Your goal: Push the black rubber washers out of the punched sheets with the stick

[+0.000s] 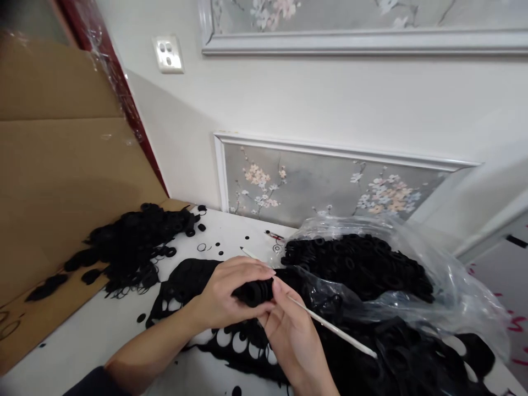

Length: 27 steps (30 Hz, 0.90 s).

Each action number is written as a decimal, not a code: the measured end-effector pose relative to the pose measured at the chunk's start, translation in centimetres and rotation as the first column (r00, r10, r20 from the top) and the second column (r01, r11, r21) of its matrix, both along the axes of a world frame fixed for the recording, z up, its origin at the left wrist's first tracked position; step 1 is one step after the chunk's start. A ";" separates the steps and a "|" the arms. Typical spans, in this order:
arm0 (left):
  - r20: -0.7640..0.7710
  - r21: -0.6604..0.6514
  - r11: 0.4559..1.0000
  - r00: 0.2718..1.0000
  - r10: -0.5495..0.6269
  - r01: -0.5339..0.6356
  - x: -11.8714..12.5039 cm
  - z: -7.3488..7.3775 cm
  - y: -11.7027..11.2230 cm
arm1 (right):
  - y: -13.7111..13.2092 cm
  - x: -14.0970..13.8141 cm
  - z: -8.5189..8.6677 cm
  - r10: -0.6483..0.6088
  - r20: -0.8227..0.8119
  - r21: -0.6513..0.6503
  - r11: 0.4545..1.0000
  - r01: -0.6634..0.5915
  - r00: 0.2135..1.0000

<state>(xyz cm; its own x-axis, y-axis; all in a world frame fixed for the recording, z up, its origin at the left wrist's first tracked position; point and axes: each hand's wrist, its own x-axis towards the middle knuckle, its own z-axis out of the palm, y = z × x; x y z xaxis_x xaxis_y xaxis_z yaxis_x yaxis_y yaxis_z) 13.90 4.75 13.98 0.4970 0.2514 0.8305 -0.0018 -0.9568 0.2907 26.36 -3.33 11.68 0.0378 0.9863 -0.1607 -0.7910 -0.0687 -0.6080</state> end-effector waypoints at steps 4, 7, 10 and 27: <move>-0.021 -0.044 0.999 1.000 0.000 -0.001 -0.1 0.0 0.0 | -0.3 0.0 0.0 0.012 0.024 -0.001 1.000 -0.012 1.000; -0.042 -0.063 0.998 0.999 0.016 -0.018 -0.2 -0.2 0.0 | -0.4 0.1 0.0 -0.001 0.076 0.005 1.000 0.001 0.997; -0.080 -0.077 0.997 0.997 0.004 -0.010 -0.4 -0.4 0.1 | -0.4 0.0 -0.1 -0.017 0.137 0.003 1.000 0.017 0.990; -0.098 -0.019 0.977 0.972 -0.215 0.214 -0.8 -1.0 1.3 | -0.3 -1.7 -0.6 -0.048 0.233 0.083 0.996 0.030 0.971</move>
<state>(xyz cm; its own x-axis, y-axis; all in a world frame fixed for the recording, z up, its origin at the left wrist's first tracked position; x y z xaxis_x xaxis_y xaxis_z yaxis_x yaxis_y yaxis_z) 13.07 6.03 13.00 0.6195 0.1364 0.7731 -0.1780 -0.9347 0.3076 24.70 -3.61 11.09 0.1038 0.9925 -0.0648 -0.6271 0.0147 -0.7788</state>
